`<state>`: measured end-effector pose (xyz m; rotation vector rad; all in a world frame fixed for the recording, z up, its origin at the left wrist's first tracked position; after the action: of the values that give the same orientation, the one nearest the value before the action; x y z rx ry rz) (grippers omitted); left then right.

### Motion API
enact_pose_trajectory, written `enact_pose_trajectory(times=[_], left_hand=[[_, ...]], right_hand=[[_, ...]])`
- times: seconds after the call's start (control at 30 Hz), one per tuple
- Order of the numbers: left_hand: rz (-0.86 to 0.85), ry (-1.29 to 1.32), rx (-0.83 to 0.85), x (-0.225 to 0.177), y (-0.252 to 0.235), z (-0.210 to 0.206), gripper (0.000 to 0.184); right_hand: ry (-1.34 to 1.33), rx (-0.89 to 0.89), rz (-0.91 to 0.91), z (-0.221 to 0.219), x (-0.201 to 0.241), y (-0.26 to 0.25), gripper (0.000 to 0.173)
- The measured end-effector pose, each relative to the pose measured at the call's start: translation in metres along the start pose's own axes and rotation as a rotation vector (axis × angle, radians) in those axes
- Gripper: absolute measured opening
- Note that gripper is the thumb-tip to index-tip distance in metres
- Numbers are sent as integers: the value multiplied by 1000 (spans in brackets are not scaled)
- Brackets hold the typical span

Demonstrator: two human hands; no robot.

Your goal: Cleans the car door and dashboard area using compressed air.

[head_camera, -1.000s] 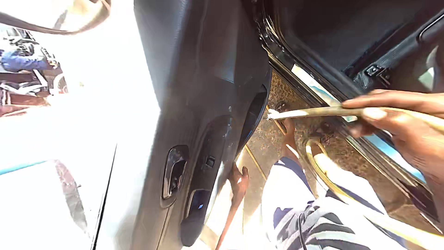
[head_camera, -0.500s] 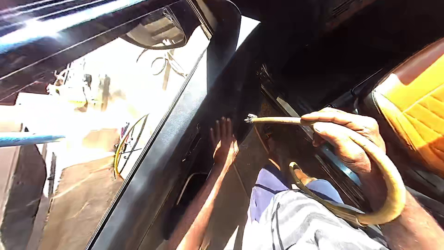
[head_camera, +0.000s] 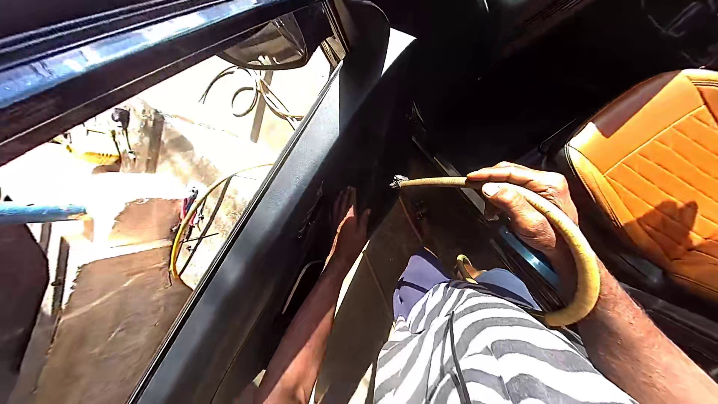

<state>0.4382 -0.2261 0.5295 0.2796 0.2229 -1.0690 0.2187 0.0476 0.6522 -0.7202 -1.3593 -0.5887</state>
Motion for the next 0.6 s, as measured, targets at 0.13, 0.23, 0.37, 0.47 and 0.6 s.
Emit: enact_pose_trajectory(times=[0.13, 0.23, 0.37, 0.47, 0.6], left_hand=[[284, 7, -125, -8, 2, -5, 66], [407, -133, -195, -21, -15, -15, 65], [234, -89, -191, -13, 5, -25, 51], [214, -118, -202, -9, 6, -27, 47], [365, -228, -276, -23, -14, -35, 56]], right_hand=[[-17, -27, 11, 1, 0, 8, 25], [-8, -34, 3, 0, 0, 11, 26], [-15, -22, -11, -1, 1, 16, 25], [-16, -11, -15, -1, 2, 15, 25], [8, 5, -21, -5, 3, 4, 25]])
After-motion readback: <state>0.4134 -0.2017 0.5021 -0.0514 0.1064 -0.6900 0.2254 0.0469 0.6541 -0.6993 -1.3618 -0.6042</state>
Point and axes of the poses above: each hand's wrist, its own y-axis away from the middle knuckle, its own z-axis out of the back of the hand, x = y × z, the point moved 1 cm from there along -y, towards the middle knuckle, and after that the axes turned 1 degree about x, right-handed, at the moved point
